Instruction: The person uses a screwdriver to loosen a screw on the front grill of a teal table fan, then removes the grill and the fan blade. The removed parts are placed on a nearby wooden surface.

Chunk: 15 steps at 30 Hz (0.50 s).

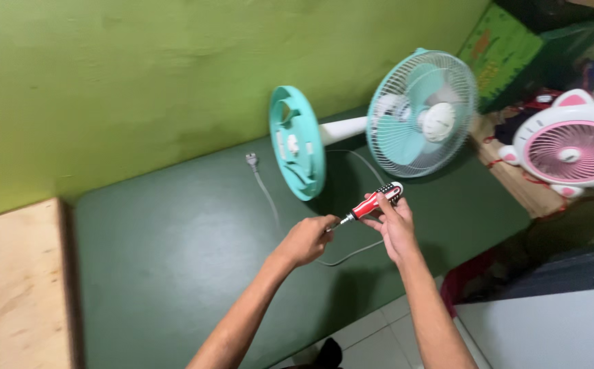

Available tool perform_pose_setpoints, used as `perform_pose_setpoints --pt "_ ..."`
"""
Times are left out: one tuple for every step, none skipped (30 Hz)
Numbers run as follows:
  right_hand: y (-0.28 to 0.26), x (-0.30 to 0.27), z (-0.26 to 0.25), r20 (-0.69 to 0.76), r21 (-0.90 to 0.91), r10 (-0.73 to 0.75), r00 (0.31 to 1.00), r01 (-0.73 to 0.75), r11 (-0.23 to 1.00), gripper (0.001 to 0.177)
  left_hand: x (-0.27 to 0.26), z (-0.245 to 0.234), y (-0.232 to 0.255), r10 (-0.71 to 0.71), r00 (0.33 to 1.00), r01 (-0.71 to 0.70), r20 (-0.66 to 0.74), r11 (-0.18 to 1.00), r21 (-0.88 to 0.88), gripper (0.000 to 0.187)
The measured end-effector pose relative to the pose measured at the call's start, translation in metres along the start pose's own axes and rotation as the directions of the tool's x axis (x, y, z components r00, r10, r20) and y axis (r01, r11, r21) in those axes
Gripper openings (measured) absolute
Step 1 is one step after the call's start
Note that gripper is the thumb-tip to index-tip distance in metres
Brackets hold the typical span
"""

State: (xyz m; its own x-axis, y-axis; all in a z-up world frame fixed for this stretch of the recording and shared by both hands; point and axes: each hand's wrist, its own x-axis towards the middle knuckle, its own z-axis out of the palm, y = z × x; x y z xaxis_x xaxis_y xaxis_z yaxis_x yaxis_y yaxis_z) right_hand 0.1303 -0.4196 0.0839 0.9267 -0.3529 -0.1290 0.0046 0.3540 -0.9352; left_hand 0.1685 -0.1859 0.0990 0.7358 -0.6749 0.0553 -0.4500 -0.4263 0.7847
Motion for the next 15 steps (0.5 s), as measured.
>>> perform_pose_setpoints --pt "-0.009 0.003 -0.015 -0.004 0.012 -0.015 1.000 0.015 1.000 0.025 0.012 0.008 0.009 0.038 0.999 -0.038 -0.012 0.999 0.005 0.036" --pt "-0.017 0.005 -0.031 -0.007 0.023 -0.029 1.000 0.029 0.999 0.025 0.024 0.015 0.017 0.076 0.997 -0.076 -0.025 0.997 0.011 0.034" --pt "-0.025 0.008 -0.046 -0.010 0.034 -0.045 0.999 0.045 0.998 0.025 0.035 0.023 0.026 0.114 0.993 -0.114 -0.038 0.993 0.017 0.033" --pt "-0.033 0.011 -0.061 -0.034 0.043 -0.057 0.998 0.059 0.997 0.025 0.047 0.030 0.034 0.109 0.993 -0.109 -0.048 0.994 0.008 0.035" --pt "-0.041 0.014 -0.074 -0.055 0.050 -0.070 0.996 0.072 0.996 0.025 0.058 0.036 0.042 0.102 0.993 -0.102 -0.062 0.995 0.000 0.038" --pt "-0.048 0.018 -0.087 -0.076 0.058 -0.082 0.994 0.086 0.995 0.025 0.069 0.041 0.049 0.095 0.993 -0.096 -0.075 0.995 -0.009 0.041" --pt "-0.053 0.021 -0.100 -0.087 0.063 -0.093 0.992 0.099 0.993 0.025 0.078 0.046 0.054 0.103 0.989 -0.106 -0.110 0.994 -0.022 0.043" --pt "-0.060 0.025 -0.115 -0.098 0.069 -0.104 0.990 0.111 0.991 0.025 0.088 0.050 0.058 0.111 0.983 -0.117 -0.145 0.993 -0.035 0.045" --pt "-0.066 0.031 -0.127 -0.108 0.077 -0.117 0.987 0.125 0.989 0.025 0.097 0.053 0.062 0.119 0.976 -0.129 -0.181 0.991 -0.044 0.046" --pt "-0.071 0.034 -0.137 -0.131 0.072 -0.116 0.985 0.126 0.989 0.025 0.103 0.056 0.066 0.091 0.979 -0.104 -0.181 0.993 -0.061 0.047" --pt "-0.075 0.038 -0.149 -0.155 0.067 -0.119 0.981 0.130 0.989 0.025 0.110 0.060 0.070 0.067 0.981 -0.082 -0.181 0.994 -0.077 0.048" --pt "-0.079 0.042 -0.159 -0.179 0.061 -0.122 0.976 0.134 0.989 0.025 0.118 0.064 0.072 0.043 0.983 -0.061 -0.180 0.994 -0.093 0.049" --pt "-0.082 0.047 -0.169 -0.181 0.080 -0.127 0.975 0.143 0.986 0.026 0.124 0.068 0.073 0.057 0.979 -0.075 -0.194 0.993 -0.087 0.050" --pt "-0.085 0.053 -0.177 -0.183 0.099 -0.132 0.974 0.151 0.984 0.027 0.130 0.072 0.073 0.070 0.976 -0.088 -0.208 0.993 -0.081 0.050" --pt "-0.089 0.061 -0.185 -0.185 0.117 -0.141 0.972 0.164 0.979 0.028 0.139 0.074 0.073 0.088 0.971 -0.107 -0.222 0.992 -0.074 0.051"
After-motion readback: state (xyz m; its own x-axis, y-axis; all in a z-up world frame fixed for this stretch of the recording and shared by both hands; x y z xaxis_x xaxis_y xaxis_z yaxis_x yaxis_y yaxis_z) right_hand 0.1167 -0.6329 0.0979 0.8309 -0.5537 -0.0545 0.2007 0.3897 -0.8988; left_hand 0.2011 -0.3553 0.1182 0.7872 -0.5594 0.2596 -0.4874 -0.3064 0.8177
